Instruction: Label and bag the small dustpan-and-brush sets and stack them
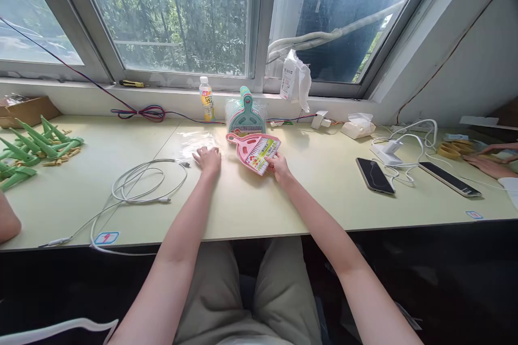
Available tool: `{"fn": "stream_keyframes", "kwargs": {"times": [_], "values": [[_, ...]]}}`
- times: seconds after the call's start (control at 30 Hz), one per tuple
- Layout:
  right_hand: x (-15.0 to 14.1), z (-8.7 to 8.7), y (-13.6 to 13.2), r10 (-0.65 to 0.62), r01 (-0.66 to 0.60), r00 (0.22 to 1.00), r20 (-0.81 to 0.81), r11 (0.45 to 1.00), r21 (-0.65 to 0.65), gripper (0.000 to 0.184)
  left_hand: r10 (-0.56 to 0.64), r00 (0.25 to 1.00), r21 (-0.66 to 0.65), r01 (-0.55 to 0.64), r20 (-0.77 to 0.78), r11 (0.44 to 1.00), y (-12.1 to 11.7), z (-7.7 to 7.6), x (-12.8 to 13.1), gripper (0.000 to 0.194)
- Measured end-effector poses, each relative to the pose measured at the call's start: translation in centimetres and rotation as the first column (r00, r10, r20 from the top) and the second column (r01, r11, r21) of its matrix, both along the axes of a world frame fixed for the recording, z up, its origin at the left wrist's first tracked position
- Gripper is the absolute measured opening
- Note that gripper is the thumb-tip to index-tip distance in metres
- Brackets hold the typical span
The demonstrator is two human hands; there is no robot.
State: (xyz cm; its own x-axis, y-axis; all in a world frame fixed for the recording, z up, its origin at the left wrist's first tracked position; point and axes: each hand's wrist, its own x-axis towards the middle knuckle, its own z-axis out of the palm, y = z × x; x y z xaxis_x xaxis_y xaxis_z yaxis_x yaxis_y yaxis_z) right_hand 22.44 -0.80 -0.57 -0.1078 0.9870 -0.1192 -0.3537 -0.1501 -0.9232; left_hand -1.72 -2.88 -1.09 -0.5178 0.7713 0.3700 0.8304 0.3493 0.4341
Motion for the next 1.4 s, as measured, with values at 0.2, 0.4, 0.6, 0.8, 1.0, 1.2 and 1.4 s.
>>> {"fn": "stream_keyframes", "kwargs": {"times": [0.2, 0.4, 0.6, 0.8, 1.0, 1.2, 1.4], "values": [[-0.2, 0.0, -0.4, 0.038, -0.038, 0.999, -0.003, 0.999, 0.022, 0.031, 0.056, 0.986, -0.103, -0.073, -0.16, 0.992, -0.4, 0.0, -1.5, 0.036], [-0.6, 0.0, -0.9, 0.076, -0.076, 0.997, 0.009, 0.997, 0.031, 0.032, 0.025, 0.986, -0.159, -0.052, -0.164, 0.986, -1.2, 1.1, -1.7, 0.048], [-0.6, 0.8, -1.6, 0.103, -0.101, 0.989, -0.107, 0.995, 0.021, 0.028, -0.007, 0.984, 0.214, 0.046, -0.179, 0.976, -1.7, 2.6, -0.3, 0.061], [0.2, 2.4, -2.1, 0.161, -0.125, 0.973, -0.164, 0.97, 0.206, 0.034, 0.005, 0.999, 0.536, 0.021, -0.047, 0.844, -3.0, 4.2, 0.8, 0.07], [0.1, 2.7, -2.6, 0.205, -0.174, 0.975, -0.082, 0.944, 0.281, 0.046, -0.199, 0.979, 0.626, 0.178, -0.037, 0.759, -2.3, 3.4, 1.1, 0.072], [-0.1, 2.4, -2.7, 0.122, -0.105, 0.991, -0.052, 0.963, 0.249, 0.043, -0.423, 0.882, 0.552, 0.463, -0.209, 0.694, -1.4, 2.0, 2.7, 0.066], [0.3, 1.7, -2.1, -0.031, 0.056, 0.993, -0.11, 0.972, 0.228, 0.044, -0.555, 0.764, 0.336, 0.645, -0.331, 0.687, -1.0, 1.5, 3.6, 0.063]]}}
